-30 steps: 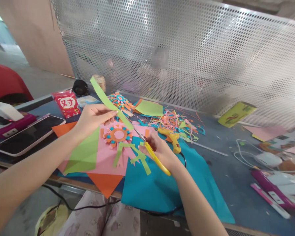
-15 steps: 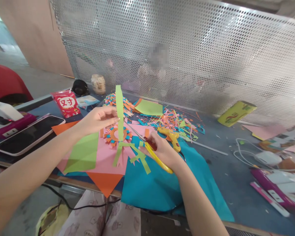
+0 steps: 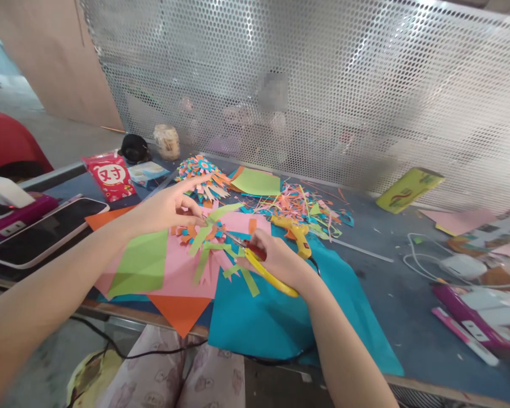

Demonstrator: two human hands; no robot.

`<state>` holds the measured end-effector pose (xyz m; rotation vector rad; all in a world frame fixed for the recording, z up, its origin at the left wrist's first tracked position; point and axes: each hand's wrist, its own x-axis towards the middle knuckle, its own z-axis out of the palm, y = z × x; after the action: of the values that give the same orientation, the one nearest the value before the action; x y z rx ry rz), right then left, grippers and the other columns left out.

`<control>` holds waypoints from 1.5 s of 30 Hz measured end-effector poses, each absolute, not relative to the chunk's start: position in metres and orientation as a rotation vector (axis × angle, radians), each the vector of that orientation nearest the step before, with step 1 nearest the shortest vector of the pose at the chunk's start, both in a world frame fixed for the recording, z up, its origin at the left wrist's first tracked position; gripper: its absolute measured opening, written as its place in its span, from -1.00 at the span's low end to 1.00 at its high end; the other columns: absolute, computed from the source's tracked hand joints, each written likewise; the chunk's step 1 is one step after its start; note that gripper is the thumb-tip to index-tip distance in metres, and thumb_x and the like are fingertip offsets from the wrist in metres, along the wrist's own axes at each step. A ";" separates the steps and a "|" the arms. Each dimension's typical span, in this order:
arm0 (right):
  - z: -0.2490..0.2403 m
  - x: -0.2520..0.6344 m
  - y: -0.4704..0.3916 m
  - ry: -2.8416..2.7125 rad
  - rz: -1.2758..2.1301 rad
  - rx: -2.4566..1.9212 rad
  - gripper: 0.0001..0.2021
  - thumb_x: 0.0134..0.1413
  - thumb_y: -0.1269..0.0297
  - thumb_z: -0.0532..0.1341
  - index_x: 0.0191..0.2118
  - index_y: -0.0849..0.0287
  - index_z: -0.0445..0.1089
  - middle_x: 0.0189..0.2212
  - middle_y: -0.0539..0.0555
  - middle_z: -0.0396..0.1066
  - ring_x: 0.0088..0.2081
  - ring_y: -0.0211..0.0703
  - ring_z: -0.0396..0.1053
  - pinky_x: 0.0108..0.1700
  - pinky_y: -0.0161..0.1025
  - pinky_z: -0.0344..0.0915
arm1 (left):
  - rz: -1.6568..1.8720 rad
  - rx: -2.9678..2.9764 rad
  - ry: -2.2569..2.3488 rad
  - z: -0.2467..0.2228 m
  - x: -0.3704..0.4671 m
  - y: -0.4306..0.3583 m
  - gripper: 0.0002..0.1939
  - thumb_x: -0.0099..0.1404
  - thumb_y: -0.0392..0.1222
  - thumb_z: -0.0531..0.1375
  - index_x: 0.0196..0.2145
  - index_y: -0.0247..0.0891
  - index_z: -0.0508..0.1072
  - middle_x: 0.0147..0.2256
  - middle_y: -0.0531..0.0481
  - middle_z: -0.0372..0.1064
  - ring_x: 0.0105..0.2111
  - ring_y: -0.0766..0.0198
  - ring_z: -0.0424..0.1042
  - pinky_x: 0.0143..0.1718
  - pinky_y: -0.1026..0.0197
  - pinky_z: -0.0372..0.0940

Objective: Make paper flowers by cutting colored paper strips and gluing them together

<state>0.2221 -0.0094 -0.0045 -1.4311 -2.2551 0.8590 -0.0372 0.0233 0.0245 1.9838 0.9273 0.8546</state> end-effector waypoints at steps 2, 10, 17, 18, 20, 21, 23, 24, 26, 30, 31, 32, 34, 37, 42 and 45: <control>-0.004 0.222 -0.009 -2.286 0.830 -1.436 -0.61 -0.07 -0.08 0.19 -0.43 0.11 0.06 -0.55 -0.11 0.04 -0.53 -0.34 -0.01 -0.52 -0.33 -0.04 | 0.850 1.990 0.939 0.025 -0.038 0.024 -0.11 0.07 -0.16 0.29 0.26 -0.17 -0.10 -0.46 0.04 0.46 -0.44 0.27 0.43 -0.40 0.29 0.25; -0.008 0.225 -0.006 -2.230 0.826 -1.405 -0.59 -0.09 -0.11 0.20 -0.41 0.12 0.09 -0.56 -0.11 0.05 -0.53 -0.34 0.00 -0.51 -0.33 -0.03 | 0.784 1.826 0.945 0.022 -0.036 0.027 -0.15 0.10 -0.10 0.27 0.24 -0.22 -0.05 -0.31 -0.09 0.50 -0.48 0.33 0.44 -0.49 0.35 0.22; -0.009 0.225 -0.005 -2.211 0.739 -1.381 -0.59 -0.09 -0.11 0.20 -0.41 0.11 0.09 -0.56 -0.10 0.05 -0.53 -0.33 0.03 -0.52 -0.33 -0.02 | 0.687 1.329 0.911 0.018 -0.025 0.022 -0.11 0.02 -0.19 0.33 0.22 -0.33 -0.01 -0.52 -0.05 0.46 -0.65 0.29 0.39 -0.71 0.35 0.12; -0.008 0.225 -0.005 -2.210 0.727 -1.380 -0.59 -0.10 -0.11 0.20 -0.41 0.11 0.08 -0.56 -0.10 0.06 -0.53 -0.32 0.03 -0.52 -0.33 -0.01 | 0.674 1.304 0.901 0.018 -0.025 0.021 -0.11 0.02 -0.23 0.33 0.22 -0.32 -0.01 -0.53 -0.05 0.45 -0.65 0.29 0.39 -0.72 0.35 0.11; -0.007 0.224 -0.005 -2.208 0.720 -1.380 -0.59 -0.11 -0.10 0.22 -0.42 0.11 0.08 -0.57 -0.10 0.07 -0.53 -0.32 0.04 -0.52 -0.33 0.01 | 0.671 1.280 0.889 0.018 -0.024 0.021 -0.12 0.01 -0.32 0.31 0.22 -0.30 -0.01 -0.53 -0.03 0.44 -0.65 0.32 0.38 -0.73 0.38 0.10; -0.007 0.224 -0.005 -2.206 0.723 -1.380 -0.59 -0.11 -0.10 0.22 -0.42 0.11 0.08 -0.57 -0.10 0.08 -0.52 -0.31 0.05 -0.52 -0.33 0.02 | 0.684 1.269 0.893 0.018 -0.024 0.021 -0.13 0.00 -0.36 0.30 0.21 -0.30 0.00 -0.52 0.00 0.43 -0.65 0.34 0.38 -0.72 0.38 0.10; -0.006 0.224 -0.006 -2.202 0.735 -1.378 -0.60 -0.10 -0.10 0.21 -0.42 0.11 0.09 -0.55 -0.09 0.11 -0.52 -0.31 0.08 -0.52 -0.33 0.04 | 0.717 1.250 0.908 0.019 -0.025 0.021 -0.16 -0.02 -0.40 0.29 0.19 -0.29 0.04 -0.51 0.05 0.41 -0.66 0.39 0.35 -0.71 0.39 0.12; -0.006 0.224 -0.006 -2.199 0.742 -1.376 -0.60 -0.09 -0.10 0.21 -0.42 0.11 0.09 -0.55 -0.08 0.12 -0.51 -0.31 0.09 -0.51 -0.33 0.05 | 0.731 1.246 0.918 0.019 -0.025 0.022 -0.17 -0.03 -0.41 0.28 0.18 -0.28 0.06 -0.49 0.06 0.40 -0.67 0.42 0.34 -0.71 0.40 0.11; -0.007 0.225 -0.006 -2.200 0.750 -1.368 -0.60 -0.08 -0.10 0.20 -0.42 0.12 0.08 -0.53 -0.08 0.12 -0.51 -0.31 0.10 -0.50 -0.32 0.06 | 0.755 1.256 0.938 0.018 -0.027 0.023 -0.20 -0.03 -0.41 0.27 0.16 -0.25 0.09 -0.44 0.07 0.40 -0.69 0.47 0.30 -0.72 0.40 0.07; -0.007 0.226 -0.006 -2.204 0.727 -1.369 -0.57 -0.10 -0.14 0.19 -0.43 0.11 0.06 -0.54 -0.09 0.09 -0.51 -0.32 0.09 -0.50 -0.32 0.04 | 0.777 1.342 0.938 0.015 -0.030 0.026 -0.30 0.02 -0.38 0.24 0.13 -0.21 0.15 -0.41 0.05 0.39 -0.70 0.51 0.24 -0.74 0.41 -0.01; -0.007 0.226 -0.006 -2.207 0.724 -1.374 -0.57 -0.10 -0.15 0.18 -0.44 0.11 0.06 -0.55 -0.09 0.08 -0.52 -0.32 0.08 -0.51 -0.32 0.03 | 0.777 1.362 0.935 0.014 -0.031 0.027 -0.31 0.03 -0.37 0.23 0.13 -0.21 0.16 -0.41 0.05 0.38 -0.70 0.51 0.23 -0.74 0.41 -0.02; -0.006 0.225 -0.006 -2.209 0.721 -1.378 -0.57 -0.09 -0.15 0.18 -0.44 0.11 0.06 -0.55 -0.09 0.08 -0.52 -0.32 0.07 -0.52 -0.32 0.02 | 0.774 1.377 0.934 0.014 -0.031 0.027 -0.32 0.04 -0.37 0.23 0.13 -0.22 0.17 -0.42 0.05 0.37 -0.69 0.50 0.24 -0.73 0.40 -0.02; -0.005 0.224 -0.007 -2.214 0.710 -1.384 -0.57 -0.10 -0.15 0.18 -0.46 0.11 0.05 -0.58 -0.10 0.05 -0.54 -0.33 0.04 -0.54 -0.33 -0.02 | 0.773 1.394 0.931 0.014 -0.032 0.028 -0.34 0.05 -0.36 0.23 0.12 -0.22 0.18 -0.41 0.05 0.36 -0.67 0.50 0.24 -0.72 0.40 0.01; -0.001 0.223 -0.008 -2.223 0.684 -1.411 -0.56 -0.12 -0.15 0.19 -0.50 0.10 0.03 -0.63 -0.13 -0.03 -0.59 -0.36 -0.04 -0.56 -0.33 -0.09 | 0.774 1.415 0.909 0.015 -0.034 0.028 -0.34 0.06 -0.37 0.23 0.12 -0.19 0.18 -0.41 0.05 0.36 -0.65 0.50 0.26 -0.70 0.40 0.05; 0.000 0.223 -0.009 -2.202 0.708 -1.480 -0.58 -0.09 -0.13 0.18 -0.50 0.09 0.03 -0.68 -0.14 -0.03 -0.63 -0.35 -0.02 -0.56 -0.31 -0.10 | 0.729 1.423 0.896 0.015 -0.033 0.029 -0.35 0.00 -0.35 0.29 0.06 -0.24 0.24 -0.48 0.09 0.38 -0.66 0.45 0.29 -0.68 0.36 0.13; -0.005 0.224 -0.006 -2.148 0.708 -1.461 -0.60 -0.07 -0.12 0.17 -0.47 0.09 0.06 -0.67 -0.13 0.02 -0.62 -0.34 0.02 -0.56 -0.31 -0.08 | 0.816 1.451 0.911 0.013 -0.031 0.030 -0.66 0.00 -0.27 0.31 -0.21 -0.28 0.43 -0.48 0.03 0.42 -0.65 0.42 0.33 -0.64 0.34 0.21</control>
<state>0.2242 -0.0057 -0.0051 -1.4613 -2.1482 0.7076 -0.0309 0.0303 0.0126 1.4509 0.9114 0.8158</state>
